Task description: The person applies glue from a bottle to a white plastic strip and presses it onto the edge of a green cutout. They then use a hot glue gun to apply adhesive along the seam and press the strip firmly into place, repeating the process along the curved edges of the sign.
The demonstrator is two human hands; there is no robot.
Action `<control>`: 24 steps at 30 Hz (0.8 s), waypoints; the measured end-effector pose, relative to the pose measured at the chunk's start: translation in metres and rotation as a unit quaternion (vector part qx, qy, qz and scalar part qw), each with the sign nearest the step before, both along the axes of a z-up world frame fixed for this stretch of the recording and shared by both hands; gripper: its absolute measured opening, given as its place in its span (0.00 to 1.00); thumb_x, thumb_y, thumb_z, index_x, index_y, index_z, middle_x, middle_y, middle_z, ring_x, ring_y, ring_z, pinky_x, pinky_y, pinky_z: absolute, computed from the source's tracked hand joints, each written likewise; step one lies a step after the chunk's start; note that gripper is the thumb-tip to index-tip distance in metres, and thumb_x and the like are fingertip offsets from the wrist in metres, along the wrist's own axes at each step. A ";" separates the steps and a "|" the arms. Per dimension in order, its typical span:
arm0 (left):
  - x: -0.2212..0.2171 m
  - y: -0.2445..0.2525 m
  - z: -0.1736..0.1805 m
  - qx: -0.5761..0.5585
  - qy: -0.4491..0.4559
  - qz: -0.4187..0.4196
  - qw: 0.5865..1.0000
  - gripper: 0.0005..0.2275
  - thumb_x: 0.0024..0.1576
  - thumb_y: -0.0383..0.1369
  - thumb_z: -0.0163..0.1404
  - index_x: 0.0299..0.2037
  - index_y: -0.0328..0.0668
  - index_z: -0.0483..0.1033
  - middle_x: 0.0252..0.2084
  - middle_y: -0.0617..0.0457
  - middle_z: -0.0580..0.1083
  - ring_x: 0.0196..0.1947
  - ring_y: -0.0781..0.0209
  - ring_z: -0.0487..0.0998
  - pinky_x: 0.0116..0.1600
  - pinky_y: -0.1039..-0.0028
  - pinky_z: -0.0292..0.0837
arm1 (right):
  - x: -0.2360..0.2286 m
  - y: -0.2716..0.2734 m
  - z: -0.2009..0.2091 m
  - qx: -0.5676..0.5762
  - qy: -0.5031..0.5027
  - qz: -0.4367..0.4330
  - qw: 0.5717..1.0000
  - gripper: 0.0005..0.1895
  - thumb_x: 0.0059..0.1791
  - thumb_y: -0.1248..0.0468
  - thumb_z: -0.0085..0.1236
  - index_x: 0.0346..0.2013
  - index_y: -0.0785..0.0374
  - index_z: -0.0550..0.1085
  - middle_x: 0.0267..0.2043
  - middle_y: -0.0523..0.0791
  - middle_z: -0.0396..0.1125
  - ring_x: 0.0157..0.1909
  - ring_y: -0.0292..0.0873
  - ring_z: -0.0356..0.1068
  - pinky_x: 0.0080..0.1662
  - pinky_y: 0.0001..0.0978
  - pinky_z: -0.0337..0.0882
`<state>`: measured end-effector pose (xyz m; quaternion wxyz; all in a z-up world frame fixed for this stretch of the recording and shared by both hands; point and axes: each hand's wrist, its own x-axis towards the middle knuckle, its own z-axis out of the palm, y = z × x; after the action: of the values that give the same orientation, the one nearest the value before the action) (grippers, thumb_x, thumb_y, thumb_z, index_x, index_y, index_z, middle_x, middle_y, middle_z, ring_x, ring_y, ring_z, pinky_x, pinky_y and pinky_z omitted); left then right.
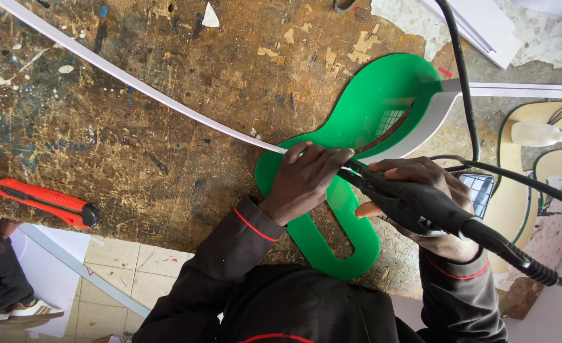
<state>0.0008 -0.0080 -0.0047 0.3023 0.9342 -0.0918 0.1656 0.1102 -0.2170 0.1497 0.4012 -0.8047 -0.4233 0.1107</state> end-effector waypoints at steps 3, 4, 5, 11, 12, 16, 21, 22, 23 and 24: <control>-0.001 -0.001 -0.005 -0.004 0.003 -0.005 1.000 0.28 0.66 0.16 0.51 0.77 0.49 0.68 0.62 0.57 0.80 0.59 0.50 0.78 0.73 0.53 0.65 | -0.002 0.002 -0.002 -0.008 0.011 -0.021 1.000 0.38 0.42 0.50 0.86 0.59 0.56 0.72 0.61 0.43 0.80 0.61 0.41 0.83 0.67 0.30 0.75; 0.000 -0.001 -0.004 -0.005 0.003 -0.005 1.000 0.28 0.66 0.16 0.51 0.77 0.49 0.68 0.62 0.57 0.80 0.59 0.50 0.78 0.73 0.53 0.65 | -0.002 0.002 -0.001 -0.009 0.011 -0.021 1.000 0.38 0.42 0.50 0.86 0.59 0.56 0.72 0.61 0.43 0.80 0.61 0.41 0.83 0.67 0.30 0.75; 0.000 -0.001 -0.002 -0.001 -0.002 -0.001 1.000 0.28 0.65 0.16 0.52 0.76 0.50 0.69 0.63 0.59 0.81 0.58 0.52 0.78 0.71 0.55 0.66 | -0.002 0.002 0.001 -0.004 0.021 -0.015 1.000 0.37 0.43 0.52 0.85 0.58 0.57 0.72 0.61 0.45 0.80 0.61 0.42 0.83 0.66 0.31 0.77; 0.000 -0.002 -0.002 0.009 0.001 0.002 1.000 0.30 0.60 0.16 0.53 0.74 0.49 0.71 0.63 0.60 0.80 0.57 0.52 0.78 0.70 0.55 0.67 | -0.005 0.007 0.010 -0.017 0.005 -0.003 1.000 0.35 0.46 0.51 0.81 0.58 0.61 0.71 0.61 0.50 0.79 0.61 0.48 0.82 0.64 0.37 0.80; 0.000 -0.002 -0.002 0.007 0.007 0.001 1.000 0.32 0.58 0.16 0.55 0.74 0.50 0.70 0.62 0.61 0.81 0.57 0.52 0.78 0.70 0.55 0.65 | -0.006 0.008 0.012 -0.023 -0.009 0.004 1.000 0.40 0.43 0.48 0.84 0.59 0.61 0.70 0.62 0.50 0.78 0.63 0.50 0.82 0.65 0.39 0.80; 0.001 -0.002 -0.001 0.010 -0.005 0.004 1.000 0.28 0.61 0.17 0.52 0.73 0.49 0.72 0.63 0.60 0.81 0.56 0.52 0.78 0.70 0.55 0.66 | -0.009 0.005 0.001 -0.045 -0.065 -0.021 0.997 0.39 0.44 0.41 0.80 0.57 0.59 0.69 0.59 0.45 0.80 0.59 0.47 0.82 0.63 0.38 0.78; 0.000 -0.003 -0.002 0.003 -0.002 0.005 1.000 0.29 0.60 0.17 0.55 0.73 0.49 0.72 0.61 0.60 0.80 0.57 0.53 0.79 0.71 0.55 0.65 | -0.005 0.003 -0.003 -0.028 -0.040 -0.011 0.999 0.37 0.46 0.46 0.81 0.58 0.57 0.68 0.60 0.46 0.80 0.59 0.46 0.84 0.64 0.38 0.77; 0.000 -0.003 -0.004 0.004 -0.002 0.006 1.000 0.29 0.60 0.17 0.55 0.73 0.49 0.72 0.61 0.60 0.80 0.57 0.53 0.79 0.71 0.55 0.65 | -0.005 0.003 -0.003 -0.027 -0.040 -0.010 0.999 0.37 0.46 0.46 0.81 0.58 0.57 0.68 0.60 0.46 0.80 0.59 0.46 0.84 0.64 0.38 0.77; 0.000 -0.003 -0.005 0.002 -0.001 0.002 1.000 0.28 0.62 0.17 0.54 0.73 0.49 0.71 0.63 0.60 0.80 0.58 0.52 0.78 0.71 0.53 0.66 | -0.004 0.003 -0.003 -0.023 -0.035 -0.013 0.999 0.35 0.47 0.47 0.80 0.57 0.57 0.69 0.59 0.46 0.80 0.59 0.46 0.84 0.64 0.38 0.78; -0.001 -0.004 -0.006 0.001 0.001 -0.002 1.000 0.28 0.63 0.17 0.54 0.74 0.49 0.70 0.65 0.59 0.79 0.59 0.51 0.78 0.71 0.51 0.67 | -0.004 0.003 -0.003 -0.019 -0.030 -0.016 0.999 0.33 0.48 0.48 0.80 0.57 0.57 0.70 0.59 0.46 0.80 0.58 0.46 0.84 0.64 0.38 0.78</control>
<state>-0.0001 -0.0115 -0.0112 0.3018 0.9344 -0.0937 0.1644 0.1062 -0.2137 0.1469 0.3748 -0.8216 -0.4205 0.0877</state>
